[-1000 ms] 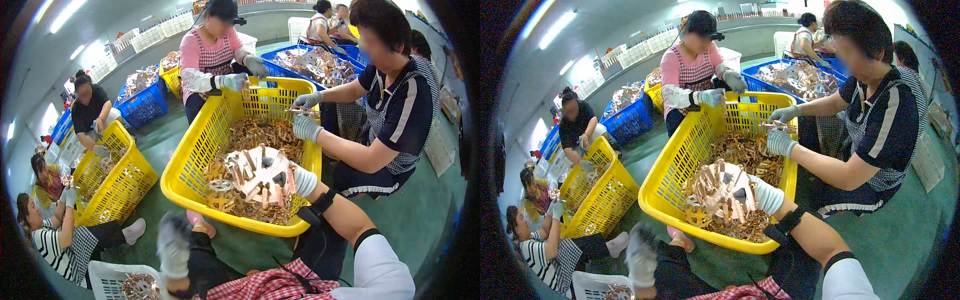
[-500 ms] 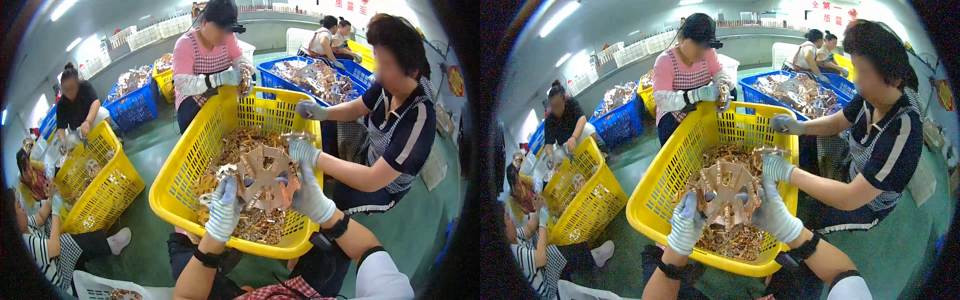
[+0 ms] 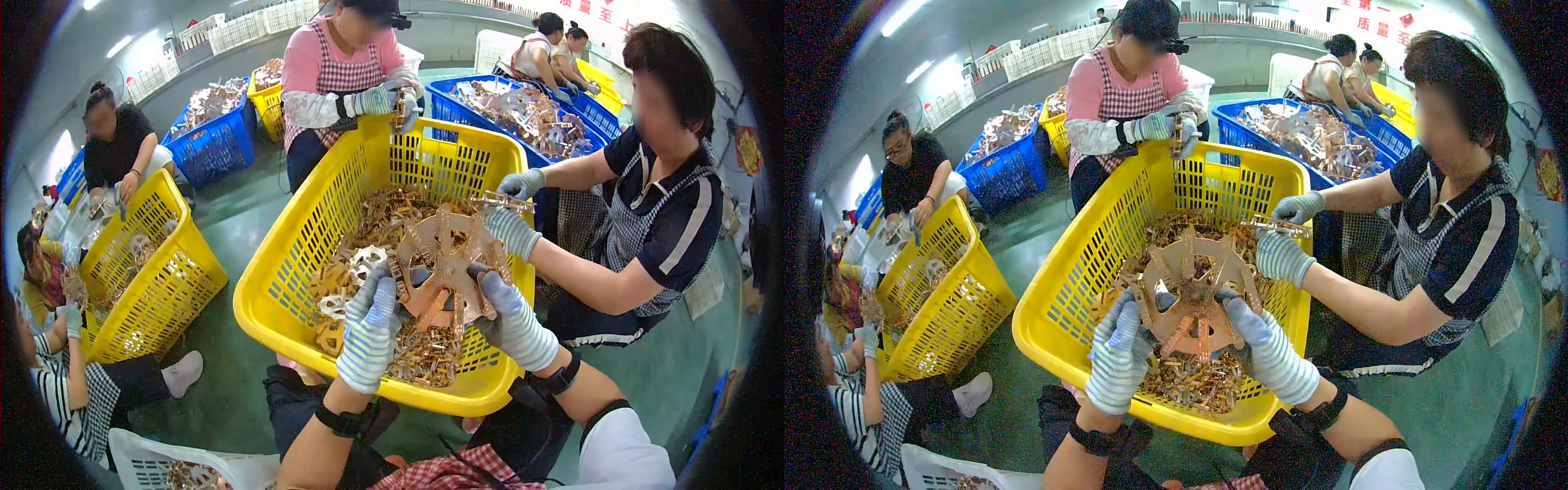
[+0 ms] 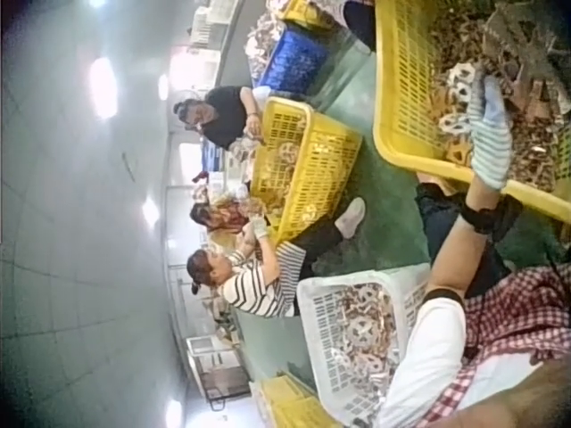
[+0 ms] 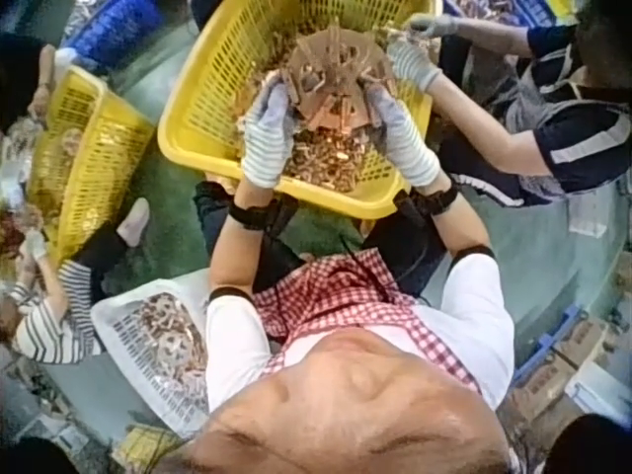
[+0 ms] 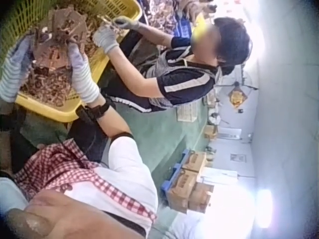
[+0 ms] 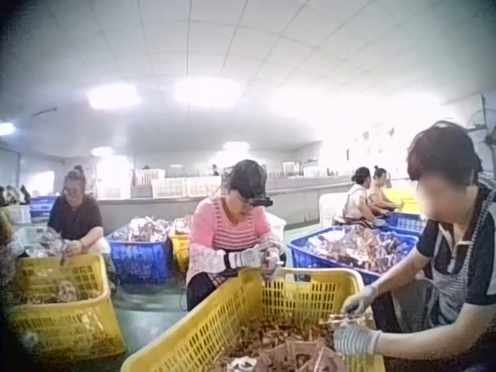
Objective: Sorting and removing waste material from small metal gears and components into crates.
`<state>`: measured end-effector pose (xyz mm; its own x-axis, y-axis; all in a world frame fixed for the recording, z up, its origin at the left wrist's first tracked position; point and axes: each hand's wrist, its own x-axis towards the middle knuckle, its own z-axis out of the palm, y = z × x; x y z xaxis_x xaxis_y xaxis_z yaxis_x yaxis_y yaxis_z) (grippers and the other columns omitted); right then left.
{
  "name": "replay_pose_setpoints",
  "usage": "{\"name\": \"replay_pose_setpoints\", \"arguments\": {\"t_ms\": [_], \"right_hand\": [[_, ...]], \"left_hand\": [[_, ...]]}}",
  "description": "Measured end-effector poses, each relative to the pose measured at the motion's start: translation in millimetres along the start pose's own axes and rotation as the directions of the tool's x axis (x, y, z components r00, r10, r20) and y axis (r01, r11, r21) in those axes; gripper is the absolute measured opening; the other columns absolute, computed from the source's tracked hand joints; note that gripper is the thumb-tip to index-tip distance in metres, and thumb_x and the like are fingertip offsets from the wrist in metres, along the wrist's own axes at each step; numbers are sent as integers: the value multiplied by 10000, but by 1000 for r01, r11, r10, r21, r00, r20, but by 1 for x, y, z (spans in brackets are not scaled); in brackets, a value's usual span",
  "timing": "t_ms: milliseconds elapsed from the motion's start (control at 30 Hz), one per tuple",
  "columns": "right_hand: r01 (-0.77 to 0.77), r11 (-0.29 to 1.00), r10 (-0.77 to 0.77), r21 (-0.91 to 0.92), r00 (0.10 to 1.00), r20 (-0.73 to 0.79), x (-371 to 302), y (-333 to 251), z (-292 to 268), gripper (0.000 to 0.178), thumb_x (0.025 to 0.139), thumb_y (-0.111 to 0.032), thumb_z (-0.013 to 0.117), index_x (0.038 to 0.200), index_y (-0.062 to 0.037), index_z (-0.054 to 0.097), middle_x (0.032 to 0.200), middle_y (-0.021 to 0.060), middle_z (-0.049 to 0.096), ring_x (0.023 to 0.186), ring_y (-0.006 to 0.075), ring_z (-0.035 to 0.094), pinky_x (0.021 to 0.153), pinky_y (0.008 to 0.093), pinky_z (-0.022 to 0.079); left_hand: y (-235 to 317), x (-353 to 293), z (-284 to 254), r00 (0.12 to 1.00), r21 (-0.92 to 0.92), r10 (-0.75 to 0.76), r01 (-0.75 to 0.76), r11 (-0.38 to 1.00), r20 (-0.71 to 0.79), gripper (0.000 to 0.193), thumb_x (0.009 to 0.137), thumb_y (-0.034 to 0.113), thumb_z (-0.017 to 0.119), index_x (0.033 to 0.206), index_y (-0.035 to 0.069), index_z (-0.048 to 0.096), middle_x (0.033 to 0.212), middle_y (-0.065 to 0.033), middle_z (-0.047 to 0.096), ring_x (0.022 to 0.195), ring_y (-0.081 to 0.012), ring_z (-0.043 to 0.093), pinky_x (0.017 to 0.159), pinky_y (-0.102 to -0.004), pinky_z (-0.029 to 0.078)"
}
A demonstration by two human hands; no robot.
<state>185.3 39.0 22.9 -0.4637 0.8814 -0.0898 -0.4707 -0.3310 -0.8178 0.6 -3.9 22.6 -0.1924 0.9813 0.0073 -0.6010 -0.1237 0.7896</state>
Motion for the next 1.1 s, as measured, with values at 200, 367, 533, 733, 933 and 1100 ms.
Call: {"name": "replay_pose_setpoints", "arguments": {"t_ms": [200,367,533,733,933,1100], "right_hand": [[-5,1000,6,-12,1000,25,-4,-1,4,586,851,-443,595,1240,-23,467,1194,82,540,1112,186,515,984,344,395],[-8,999,8,-39,1000,10,-3,1,-1,599,845,-457,598,1231,-18,469,1177,94,547,1093,192,528,970,356,414],[18,1000,-18,15,1000,4,-3,6,-2,468,902,-412,529,1191,-45,515,1095,57,599,936,149,598,824,301,488],[27,999,-25,28,998,-49,-3,7,0,476,879,-417,570,1182,-51,531,1086,53,603,928,144,597,812,295,491],[23,999,-22,45,1000,-19,1,7,-2,460,881,-410,572,1168,-52,543,1072,51,607,931,143,594,825,299,485],[13,1000,-12,22,997,-78,-2,7,-2,354,889,-328,580,1123,-63,572,999,22,613,868,123,594,775,267,482]], "left_hand": [[-7,-1,-8,1000,-58,13,-14,998,-12,300,905,214,571,1154,51,532,1021,-46,630,832,-100,600,703,-230,480],[3,-6,0,1000,37,-2,2,999,-8,291,917,214,541,1152,43,529,1000,-36,624,813,-90,596,686,-216,477],[2,-7,-3,999,108,-49,50,993,-16,284,935,207,494,1151,26,524,1013,-47,621,891,-109,608,735,-238,489],[-3,-5,-5,1000,32,10,-9,999,-14,269,936,197,494,1148,35,529,977,-30,628,748,-57,583,619,-187,456],[-5,-1,-12,998,119,-57,61,991,-37,326,890,251,590,1142,52,534,970,-35,622,745,-89,576,607,-196,439],[-6,-3,5,994,56,29,-24,998,-101,215,943,199,478,1072,49,563,856,22,591,607,-28,465,506,-158,384]]}}
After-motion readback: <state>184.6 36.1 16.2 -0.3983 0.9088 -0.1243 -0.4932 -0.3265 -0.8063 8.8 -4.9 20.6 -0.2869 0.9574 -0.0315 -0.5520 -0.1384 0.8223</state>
